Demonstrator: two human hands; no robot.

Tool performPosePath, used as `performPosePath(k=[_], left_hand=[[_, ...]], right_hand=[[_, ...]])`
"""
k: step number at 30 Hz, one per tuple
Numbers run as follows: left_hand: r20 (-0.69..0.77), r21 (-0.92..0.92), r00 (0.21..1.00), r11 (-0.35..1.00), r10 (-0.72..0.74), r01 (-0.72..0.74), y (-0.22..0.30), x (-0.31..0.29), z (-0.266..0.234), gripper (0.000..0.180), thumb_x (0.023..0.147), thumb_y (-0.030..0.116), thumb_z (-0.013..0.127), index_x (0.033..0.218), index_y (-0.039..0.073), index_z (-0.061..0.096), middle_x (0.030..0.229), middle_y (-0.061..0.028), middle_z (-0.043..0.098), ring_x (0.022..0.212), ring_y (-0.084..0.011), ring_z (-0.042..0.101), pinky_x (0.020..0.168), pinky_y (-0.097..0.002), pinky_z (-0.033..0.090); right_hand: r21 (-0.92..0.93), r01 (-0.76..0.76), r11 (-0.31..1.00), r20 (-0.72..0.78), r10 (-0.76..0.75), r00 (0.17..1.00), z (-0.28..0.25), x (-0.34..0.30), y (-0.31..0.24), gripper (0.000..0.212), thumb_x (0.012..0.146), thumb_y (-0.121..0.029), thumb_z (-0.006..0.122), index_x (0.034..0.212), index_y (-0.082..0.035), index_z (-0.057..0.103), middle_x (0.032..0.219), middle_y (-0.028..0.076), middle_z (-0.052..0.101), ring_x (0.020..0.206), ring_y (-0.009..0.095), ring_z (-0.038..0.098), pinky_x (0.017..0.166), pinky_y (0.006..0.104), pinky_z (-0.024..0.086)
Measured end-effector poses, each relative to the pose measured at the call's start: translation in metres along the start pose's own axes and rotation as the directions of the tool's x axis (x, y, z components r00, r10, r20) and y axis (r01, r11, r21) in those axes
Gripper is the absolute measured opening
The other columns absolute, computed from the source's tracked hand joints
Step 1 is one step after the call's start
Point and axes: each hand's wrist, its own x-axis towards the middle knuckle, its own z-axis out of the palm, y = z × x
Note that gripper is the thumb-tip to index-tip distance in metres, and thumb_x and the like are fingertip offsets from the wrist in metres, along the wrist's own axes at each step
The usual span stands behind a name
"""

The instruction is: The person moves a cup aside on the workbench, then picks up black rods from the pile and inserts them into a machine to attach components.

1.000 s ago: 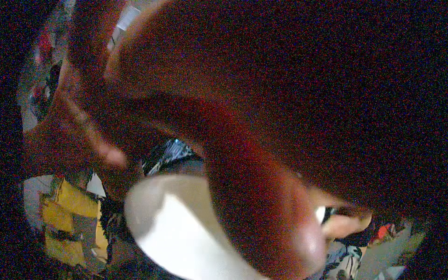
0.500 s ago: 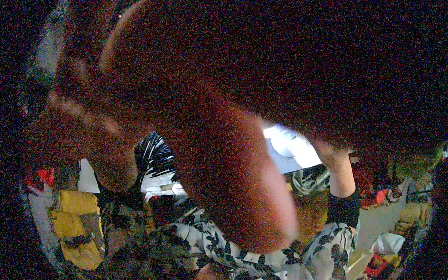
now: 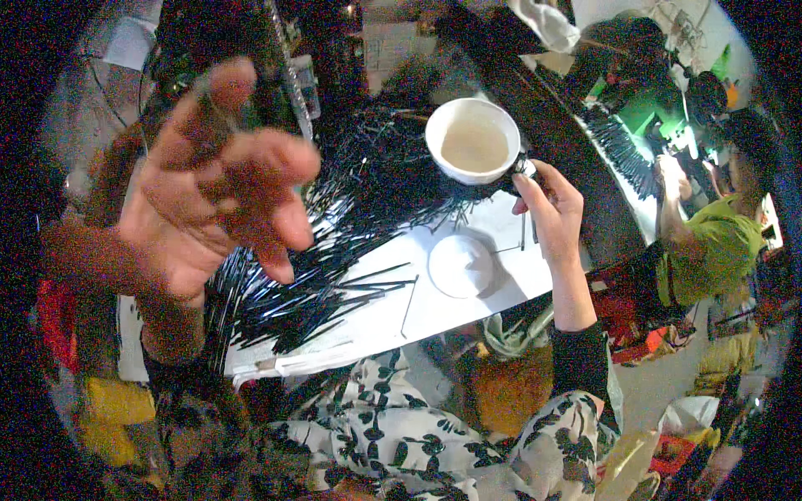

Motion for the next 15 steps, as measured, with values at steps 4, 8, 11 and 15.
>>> performPosePath(k=[4,8,11,15], left_hand=[[-0.146,0.043,0.981,0.99,-0.127,0.135,-0.037,-0.006,-0.018,0.114,0.057,0.078,0.054,0.136,0.002,0.02,0.109,-0.0298,0.052,0.088,-0.0388,0.06,0.069,-0.0445,0.053],[-0.245,0.166,0.956,0.964,-0.164,0.208,-0.041,-0.037,-0.025,0.109,0.066,0.078,0.045,0.126,-0.011,0.03,0.107,-0.0299,0.054,0.087,-0.032,0.063,0.072,-0.0372,0.054],[-0.32,0.165,0.929,0.955,-0.185,0.247,-0.045,-0.05,-0.029,0.099,0.07,0.072,0.049,0.123,-0.011,0.036,0.103,-0.0302,0.055,0.086,-0.0318,0.063,0.07,-0.0363,0.054],[-0.386,0.131,0.897,0.95,-0.216,0.285,-0.048,-0.06,-0.033,0.094,0.071,0.067,0.054,0.121,-0.012,0.038,0.1,-0.0304,0.056,0.083,-0.0322,0.063,0.069,-0.0358,0.053]], right_hand=[[-0.158,-0.106,0.982,-0.184,0.076,0.98,-0.045,0.018,0.037,0.023,0.084,-0.018,0.06,0.1,-0.001,0.06,0.075,-0.001,0.056,0.054,0.005,0.051,0.049,0.0177,0.042],[-0.183,-0.11,0.977,-0.235,0.065,0.97,-0.057,0.058,0.067,0.027,0.084,-0.023,0.061,0.099,0.0,0.06,0.077,0.001,0.056,0.053,0.005,0.051,0.049,0.0183,0.041],[-0.252,-0.055,0.966,-0.221,-0.002,0.975,-0.063,0.09,0.099,0.03,0.084,-0.025,0.06,0.096,0.002,0.059,0.069,0.0,0.056,0.057,0.006,0.051,0.049,0.023,0.038],[-0.537,-0.103,0.837,-0.27,-0.055,0.961,-0.063,0.133,0.14,0.038,0.083,-0.032,0.058,0.098,0.003,0.058,0.076,0.016,0.062,0.066,0.024,0.06,0.062,0.0332,0.044]])
